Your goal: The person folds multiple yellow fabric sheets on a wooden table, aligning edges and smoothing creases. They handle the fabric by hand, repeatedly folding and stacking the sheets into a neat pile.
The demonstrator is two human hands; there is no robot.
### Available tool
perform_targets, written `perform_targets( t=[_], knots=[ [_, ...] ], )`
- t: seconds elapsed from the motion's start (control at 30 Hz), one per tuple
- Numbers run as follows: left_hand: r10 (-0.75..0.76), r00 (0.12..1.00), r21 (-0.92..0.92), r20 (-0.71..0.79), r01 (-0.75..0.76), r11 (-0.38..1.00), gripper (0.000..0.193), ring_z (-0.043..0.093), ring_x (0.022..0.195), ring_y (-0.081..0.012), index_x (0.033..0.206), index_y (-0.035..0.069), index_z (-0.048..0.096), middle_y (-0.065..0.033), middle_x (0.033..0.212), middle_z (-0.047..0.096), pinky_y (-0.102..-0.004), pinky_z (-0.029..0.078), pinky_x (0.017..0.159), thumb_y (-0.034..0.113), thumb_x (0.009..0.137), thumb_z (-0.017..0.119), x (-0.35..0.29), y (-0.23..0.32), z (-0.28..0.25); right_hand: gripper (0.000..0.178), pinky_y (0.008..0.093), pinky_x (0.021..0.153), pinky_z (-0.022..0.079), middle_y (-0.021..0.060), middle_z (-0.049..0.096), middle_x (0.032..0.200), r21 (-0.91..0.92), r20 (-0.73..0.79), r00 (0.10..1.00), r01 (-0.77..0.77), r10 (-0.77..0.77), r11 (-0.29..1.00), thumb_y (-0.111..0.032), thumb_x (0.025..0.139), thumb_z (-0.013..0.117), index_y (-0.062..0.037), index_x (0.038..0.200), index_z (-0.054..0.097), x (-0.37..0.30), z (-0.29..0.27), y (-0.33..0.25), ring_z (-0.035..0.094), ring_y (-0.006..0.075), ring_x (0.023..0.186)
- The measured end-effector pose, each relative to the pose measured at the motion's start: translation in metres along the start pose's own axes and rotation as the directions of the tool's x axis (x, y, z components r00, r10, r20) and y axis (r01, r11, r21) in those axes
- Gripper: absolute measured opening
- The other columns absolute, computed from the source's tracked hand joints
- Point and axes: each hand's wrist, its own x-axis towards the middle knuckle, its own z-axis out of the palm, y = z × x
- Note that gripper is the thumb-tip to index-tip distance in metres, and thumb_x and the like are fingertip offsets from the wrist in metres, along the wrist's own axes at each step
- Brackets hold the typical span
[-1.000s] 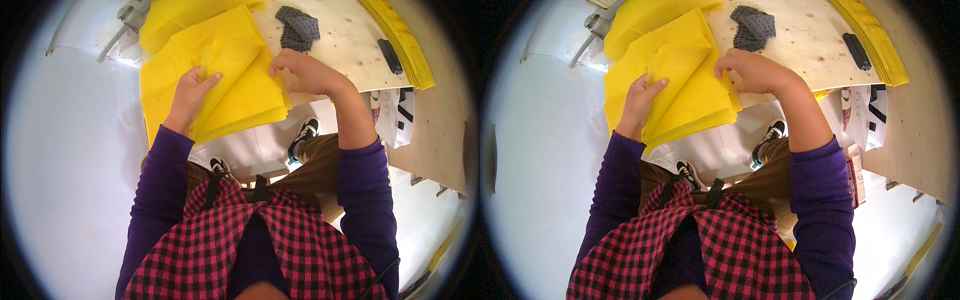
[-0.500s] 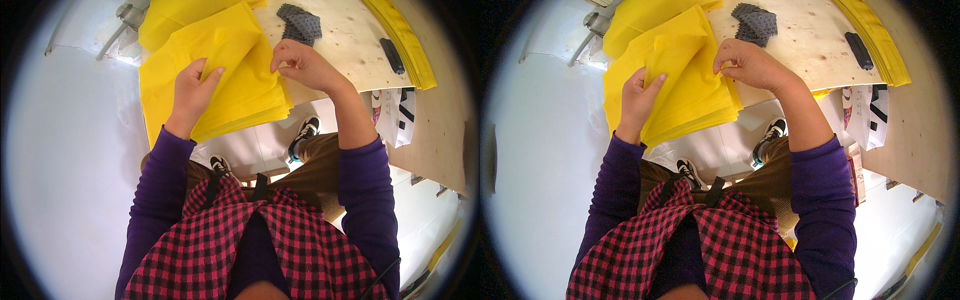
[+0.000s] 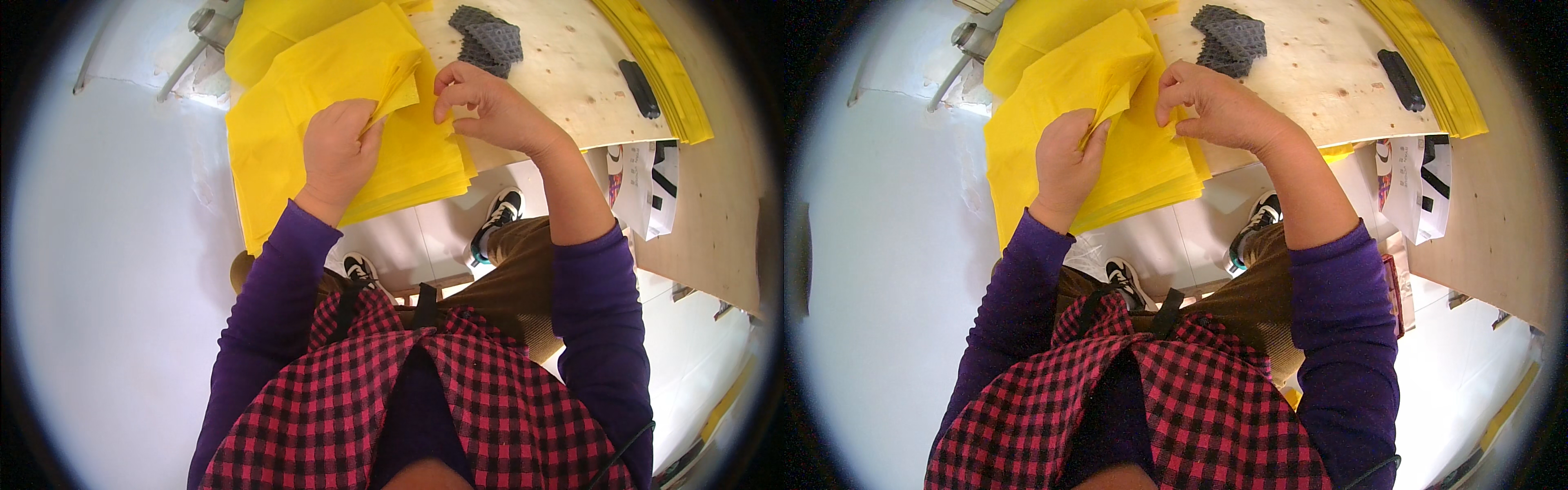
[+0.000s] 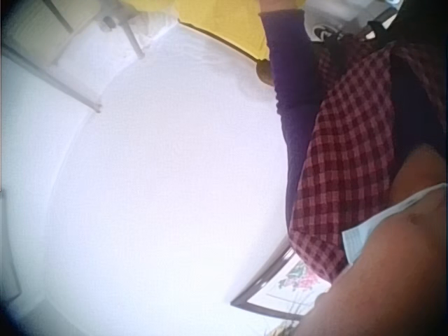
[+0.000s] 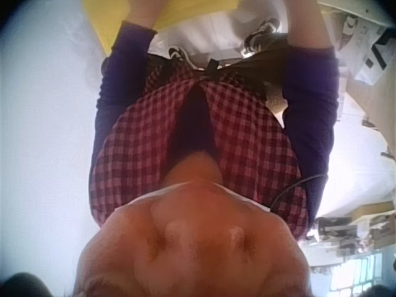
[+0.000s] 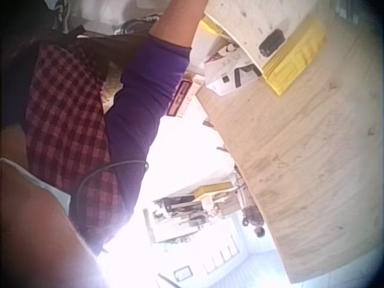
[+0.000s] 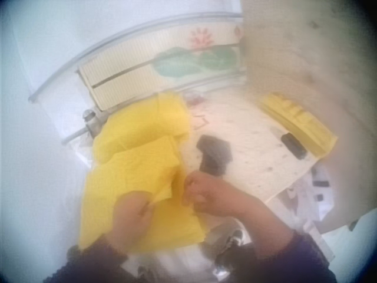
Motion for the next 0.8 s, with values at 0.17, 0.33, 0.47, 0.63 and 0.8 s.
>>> perform_targets(
  t=[0.17, 0.33, 0.47, 0.63, 0.8],
  knots=[
    [0.055, 0.997, 0.043, 0.054, -0.058, 0.997, 0.019, 0.060, 0.077, -0.0314, 0.088, 0.006, 0.062, -0.0105, 0.083, 0.064, -0.0402, 0.046, 0.068, 0.005, 0.069, 0.067, 0.001, -0.003, 0.008, 0.018, 0.0310, 0.080, 0.046, 0.0056, 0.055, 0.098, 0.016, 0.028, 0.998, -0.054, 0.053, 0.998, 0.000, 0.070, 0.069, -0.0081, 0.085, 0.064, -0.002, -0.002, -0.002, 0.057, 0.0229, 0.093],
    [0.118, 0.989, 0.033, 0.093, -0.121, 0.992, 0.025, 0.061, 0.081, -0.0290, 0.091, 0.008, 0.062, -0.0084, 0.085, 0.064, -0.0390, 0.046, 0.072, 0.004, 0.067, 0.065, -0.003, -0.002, 0.011, 0.015, 0.0312, 0.075, 0.047, 0.0055, 0.057, 0.094, 0.036, 0.051, 0.997, -0.052, 0.050, 0.998, -0.001, 0.072, 0.069, -0.0076, 0.086, 0.066, -0.003, -0.003, -0.002, 0.058, 0.0226, 0.086],
    [0.159, 0.980, -0.015, 0.117, -0.158, 0.987, 0.027, 0.060, 0.084, -0.0294, 0.093, 0.007, 0.062, -0.0087, 0.088, 0.064, -0.0386, 0.046, 0.073, 0.003, 0.066, 0.065, -0.007, -0.004, 0.008, 0.015, 0.0313, 0.072, 0.047, 0.0055, 0.059, 0.089, 0.100, 0.066, 0.994, -0.092, 0.085, 0.991, -0.001, 0.072, 0.069, -0.0065, 0.086, 0.066, -0.002, -0.003, -0.002, 0.058, 0.0219, 0.081],
    [0.132, 0.972, -0.112, 0.194, -0.111, 0.987, 0.030, 0.060, 0.086, -0.0310, 0.094, 0.005, 0.061, -0.0101, 0.089, 0.063, -0.0391, 0.047, 0.076, 0.001, 0.065, 0.064, -0.015, -0.004, 0.004, 0.014, 0.0295, 0.069, 0.047, 0.0055, 0.062, 0.083, 0.132, 0.069, 0.993, -0.101, 0.093, 0.986, 0.000, 0.073, 0.067, -0.0044, 0.086, 0.066, -0.002, -0.002, -0.003, 0.058, 0.0191, 0.076],
    [0.136, 0.965, -0.196, 0.225, -0.092, 0.976, 0.028, 0.060, 0.086, -0.0328, 0.095, 0.003, 0.060, -0.0121, 0.092, 0.063, -0.0398, 0.048, 0.076, 0.002, 0.067, 0.067, -0.015, -0.005, 0.007, 0.013, 0.0271, 0.067, 0.048, 0.0045, 0.064, 0.078, 0.202, 0.083, 0.986, -0.156, 0.142, 0.967, 0.001, 0.074, 0.066, -0.0033, 0.087, 0.066, -0.003, 0.000, -0.006, 0.059, 0.0145, 0.072]
  ],
)
